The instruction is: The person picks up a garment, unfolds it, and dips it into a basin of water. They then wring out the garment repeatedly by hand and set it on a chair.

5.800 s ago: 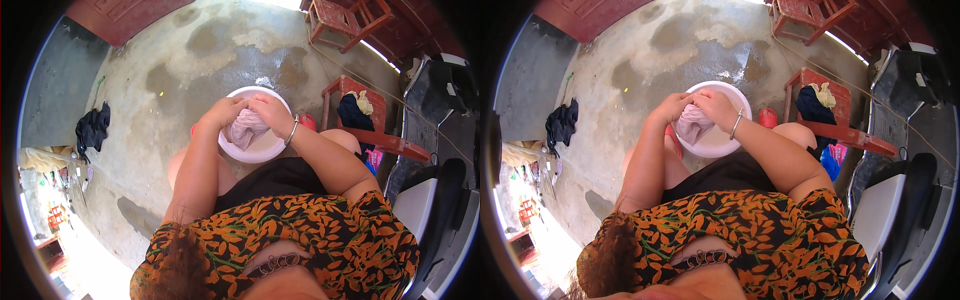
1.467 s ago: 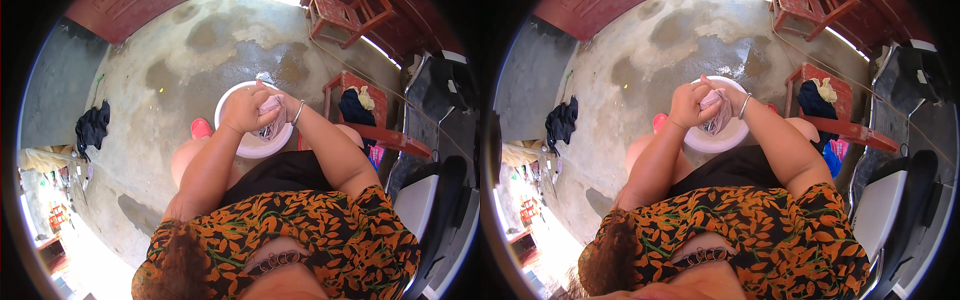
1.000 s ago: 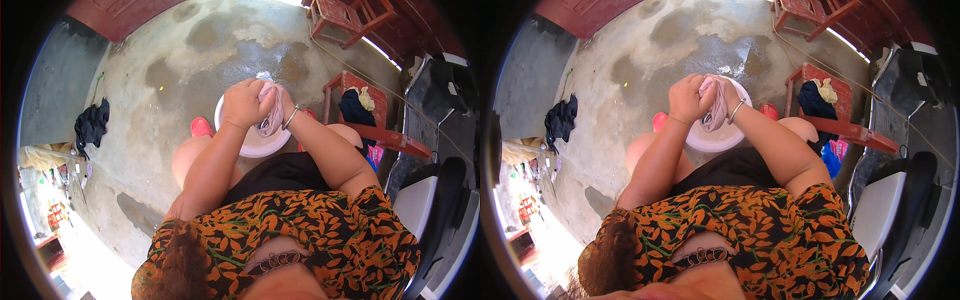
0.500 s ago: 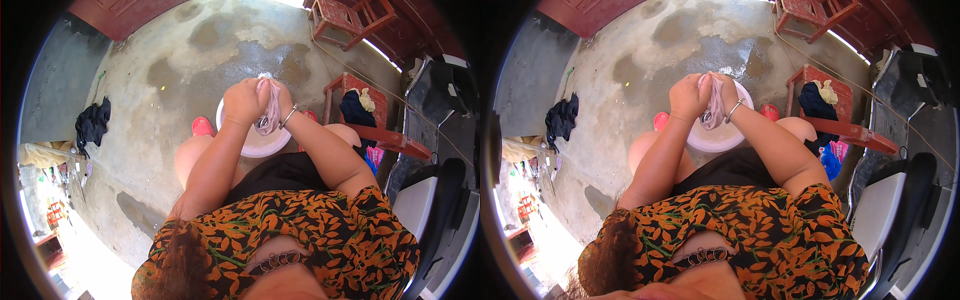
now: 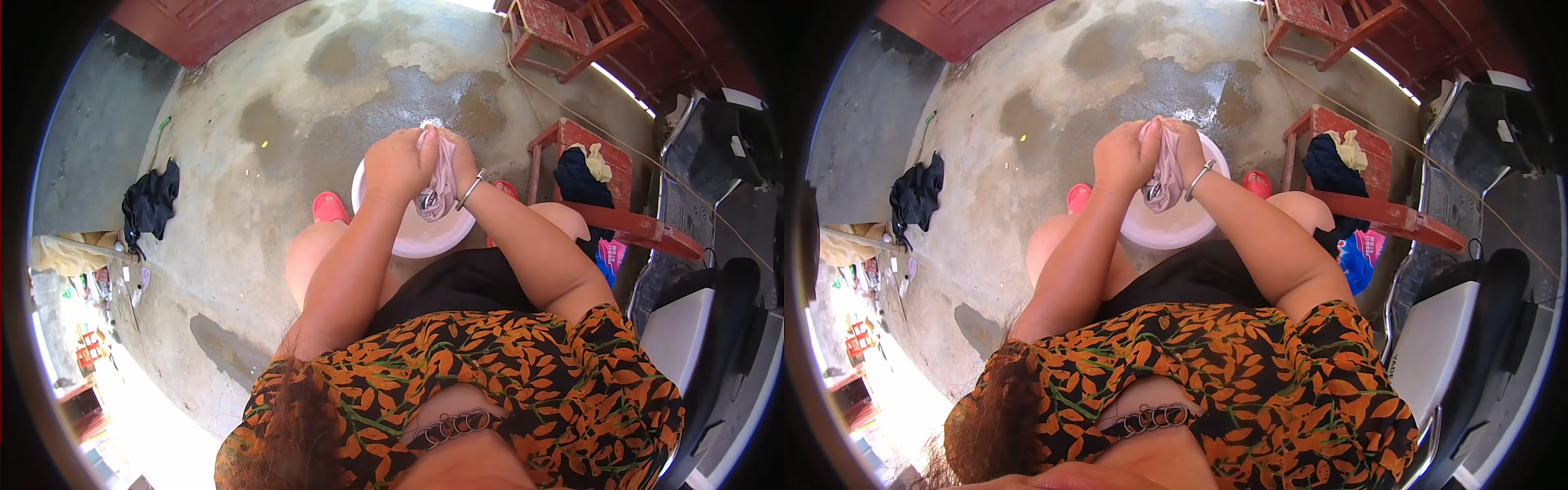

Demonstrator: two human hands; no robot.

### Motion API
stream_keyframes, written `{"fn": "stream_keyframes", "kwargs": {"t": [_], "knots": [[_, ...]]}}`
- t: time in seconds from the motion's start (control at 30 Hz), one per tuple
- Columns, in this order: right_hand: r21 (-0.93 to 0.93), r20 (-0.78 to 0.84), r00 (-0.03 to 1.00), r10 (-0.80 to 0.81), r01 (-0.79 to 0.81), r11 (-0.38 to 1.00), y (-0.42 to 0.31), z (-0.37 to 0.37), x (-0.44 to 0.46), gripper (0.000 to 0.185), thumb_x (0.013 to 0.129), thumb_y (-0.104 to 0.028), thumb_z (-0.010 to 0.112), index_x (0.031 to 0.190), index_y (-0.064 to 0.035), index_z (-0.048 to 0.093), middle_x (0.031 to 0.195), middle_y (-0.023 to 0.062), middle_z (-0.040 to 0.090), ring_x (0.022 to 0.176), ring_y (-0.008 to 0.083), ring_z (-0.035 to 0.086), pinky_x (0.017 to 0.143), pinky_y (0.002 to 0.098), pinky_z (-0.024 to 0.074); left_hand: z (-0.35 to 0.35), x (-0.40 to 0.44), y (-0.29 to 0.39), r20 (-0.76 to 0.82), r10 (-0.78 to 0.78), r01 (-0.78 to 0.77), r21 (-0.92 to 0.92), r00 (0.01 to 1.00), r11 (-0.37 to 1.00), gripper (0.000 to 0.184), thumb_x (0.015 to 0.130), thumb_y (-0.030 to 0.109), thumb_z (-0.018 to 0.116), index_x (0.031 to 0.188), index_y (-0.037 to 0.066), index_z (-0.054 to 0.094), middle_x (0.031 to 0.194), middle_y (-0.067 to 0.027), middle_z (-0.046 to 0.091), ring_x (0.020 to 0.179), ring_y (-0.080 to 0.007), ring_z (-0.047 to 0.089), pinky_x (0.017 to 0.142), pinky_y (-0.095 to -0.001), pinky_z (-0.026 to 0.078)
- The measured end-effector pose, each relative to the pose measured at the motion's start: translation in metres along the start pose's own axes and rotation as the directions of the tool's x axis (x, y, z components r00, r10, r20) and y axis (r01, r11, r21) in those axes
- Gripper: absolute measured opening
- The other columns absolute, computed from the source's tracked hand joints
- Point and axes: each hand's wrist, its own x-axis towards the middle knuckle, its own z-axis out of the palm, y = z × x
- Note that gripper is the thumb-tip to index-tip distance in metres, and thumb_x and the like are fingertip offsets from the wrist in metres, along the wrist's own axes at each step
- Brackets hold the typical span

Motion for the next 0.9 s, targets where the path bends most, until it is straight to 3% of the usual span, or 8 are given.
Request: {"fn": "stream_keyframes", "kwargs": {"t": [0.23,0.33,0.9], "knots": [[0.019,-0.006,1.0,-0.014,0.014,1.0,-0.001,0.002,-0.003,0.024,0.096,-0.02,0.039,0.089,-0.0069,0.058,0.081,0.0055,0.062,0.07,0.015,0.061,0.066,0.0284,0.0507,0.003,0.001,-0.001,0.014,-0.016,0.016,-0.01,1.0,1.0,0.041,0.091,0.039,0.047,0.076,0.004,0.064,0.076,-0.0167,0.063,0.073,-0.037,0.061,0.064,-0.044,0.047],[-0.043,-0.049,0.999,-0.016,0.014,0.999,-0.004,0.006,-0.007,0.02,0.095,-0.016,0.045,0.084,-0.0063,0.058,0.077,0.0032,0.059,0.069,0.0126,0.056,0.066,0.027,0.0474,0.003,0.001,-0.001,0.022,-0.022,0.022,-0.014,1.0,1.0,0.042,0.091,0.04,0.046,0.077,0.005,0.065,0.077,-0.0167,0.064,0.074,-0.0369,0.061,0.065,-0.044,0.048],[0.041,-0.028,0.988,0.154,-0.153,0.987,-0.001,-0.014,0.002,0.026,0.095,-0.019,0.038,0.086,-0.0066,0.06,0.082,0.0068,0.062,0.073,0.0168,0.06,0.069,0.0295,0.0491,0.008,0.003,-0.001,0.104,-0.042,0.046,-0.04,0.994,0.998,0.044,0.091,0.042,0.046,0.074,0.005,0.064,0.077,-0.0157,0.064,0.073,-0.0359,0.062,0.065,-0.0437,0.047]]}}
